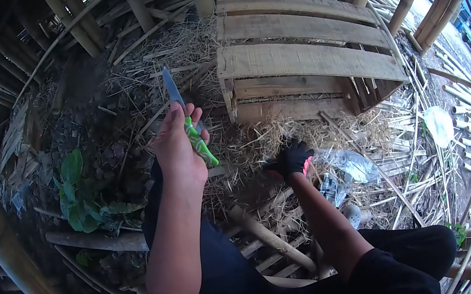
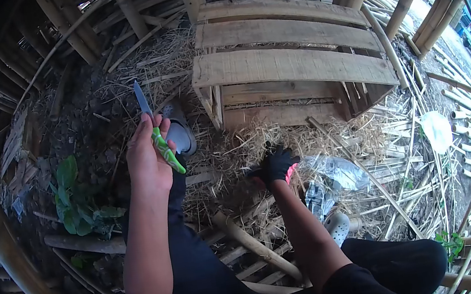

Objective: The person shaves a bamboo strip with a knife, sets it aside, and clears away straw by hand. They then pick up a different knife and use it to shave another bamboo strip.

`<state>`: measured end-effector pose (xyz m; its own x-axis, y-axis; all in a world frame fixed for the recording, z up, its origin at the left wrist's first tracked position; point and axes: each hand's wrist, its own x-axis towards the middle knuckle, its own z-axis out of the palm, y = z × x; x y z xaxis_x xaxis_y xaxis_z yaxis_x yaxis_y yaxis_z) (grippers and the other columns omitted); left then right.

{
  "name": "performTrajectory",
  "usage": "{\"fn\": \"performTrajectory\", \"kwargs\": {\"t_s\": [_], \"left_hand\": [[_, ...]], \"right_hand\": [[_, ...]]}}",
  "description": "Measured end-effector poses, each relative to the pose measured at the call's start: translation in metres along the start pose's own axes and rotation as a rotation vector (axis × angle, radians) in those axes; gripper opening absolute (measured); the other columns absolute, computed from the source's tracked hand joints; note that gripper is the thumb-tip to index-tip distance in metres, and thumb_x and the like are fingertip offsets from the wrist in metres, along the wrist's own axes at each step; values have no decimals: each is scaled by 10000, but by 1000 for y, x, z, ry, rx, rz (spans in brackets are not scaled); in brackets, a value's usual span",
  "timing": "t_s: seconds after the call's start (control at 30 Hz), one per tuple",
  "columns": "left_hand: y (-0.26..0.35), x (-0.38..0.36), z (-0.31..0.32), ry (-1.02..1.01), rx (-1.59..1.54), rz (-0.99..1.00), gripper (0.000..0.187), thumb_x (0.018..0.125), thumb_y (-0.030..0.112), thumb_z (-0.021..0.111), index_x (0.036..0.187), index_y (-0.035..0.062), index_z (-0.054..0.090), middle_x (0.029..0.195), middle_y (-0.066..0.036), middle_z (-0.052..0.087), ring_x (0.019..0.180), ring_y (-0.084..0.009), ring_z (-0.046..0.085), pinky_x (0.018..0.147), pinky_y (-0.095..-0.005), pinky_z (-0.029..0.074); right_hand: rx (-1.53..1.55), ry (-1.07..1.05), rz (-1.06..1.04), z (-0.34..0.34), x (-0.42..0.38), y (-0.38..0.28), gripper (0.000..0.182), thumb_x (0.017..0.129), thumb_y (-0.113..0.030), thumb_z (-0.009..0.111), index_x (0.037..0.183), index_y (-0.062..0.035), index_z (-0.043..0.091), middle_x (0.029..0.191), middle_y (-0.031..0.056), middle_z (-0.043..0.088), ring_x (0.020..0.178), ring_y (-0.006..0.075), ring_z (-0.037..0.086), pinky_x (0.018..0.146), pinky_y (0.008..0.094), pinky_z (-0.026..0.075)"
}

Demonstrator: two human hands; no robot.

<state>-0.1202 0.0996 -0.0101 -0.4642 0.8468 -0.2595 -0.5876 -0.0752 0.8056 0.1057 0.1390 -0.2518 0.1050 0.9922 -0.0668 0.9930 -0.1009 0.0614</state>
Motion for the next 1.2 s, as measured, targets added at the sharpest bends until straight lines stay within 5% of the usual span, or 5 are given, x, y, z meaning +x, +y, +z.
{"fn": "performTrajectory", "kwargs": {"t_s": [0.57, 0.73, 0.97, 1.0, 1.2], "left_hand": [[1, 3, 2, -19, 1, -26, 159, 980, 243, 629, 1103, 141, 623, 1051, 32, 655, 922, -92, 597, 635, -264, 476], [1, 1, 8, -22, 20, -40, 156, 983, 244, 626, 1098, 138, 625, 1039, 29, 659, 915, -84, 592, 635, -262, 475], [-11, -3, 12, -81, 69, -45, 152, 987, 248, 619, 1096, 142, 631, 1012, 25, 665, 868, -82, 598, 605, -257, 482], [-14, -4, 10, -81, 84, -38, 149, 988, 247, 617, 1094, 143, 634, 1005, 24, 667, 858, -84, 600, 597, -258, 485], [-19, -7, 12, -50, 15, -70, 147, 969, 244, 650, 1055, 126, 669, 969, -3, 679, 827, -107, 613, 568, -268, 489]], "right_hand": [[1169, 71, 334, 40, 29, 120, 393, 773, -321, 730, 945, 23, 649, 843, 204, 689, 777, 290, 675, 719, 408, 516], [1525, 780, 116, -57, 51, 233, 158, 900, -210, 656, 940, -72, 722, 764, -20, 643, 602, 44, 509, 541, 240, 404], [1728, 993, 271, -246, -31, 289, 463, 1008, -235, 462, 1393, 21, 499, 1418, 112, 517, 1270, 224, 488, 1049, 370, 372], [1063, 1133, 33, -222, -36, 321, 475, 1015, -215, 434, 1432, 13, 446, 1465, 118, 464, 1285, 232, 473, 1071, 387, 362], [1430, 1431, 9, -300, -68, 238, 456, 979, -228, 472, 1396, -43, 486, 1291, 163, 572, 1002, 213, 638, 777, 305, 548]]}}
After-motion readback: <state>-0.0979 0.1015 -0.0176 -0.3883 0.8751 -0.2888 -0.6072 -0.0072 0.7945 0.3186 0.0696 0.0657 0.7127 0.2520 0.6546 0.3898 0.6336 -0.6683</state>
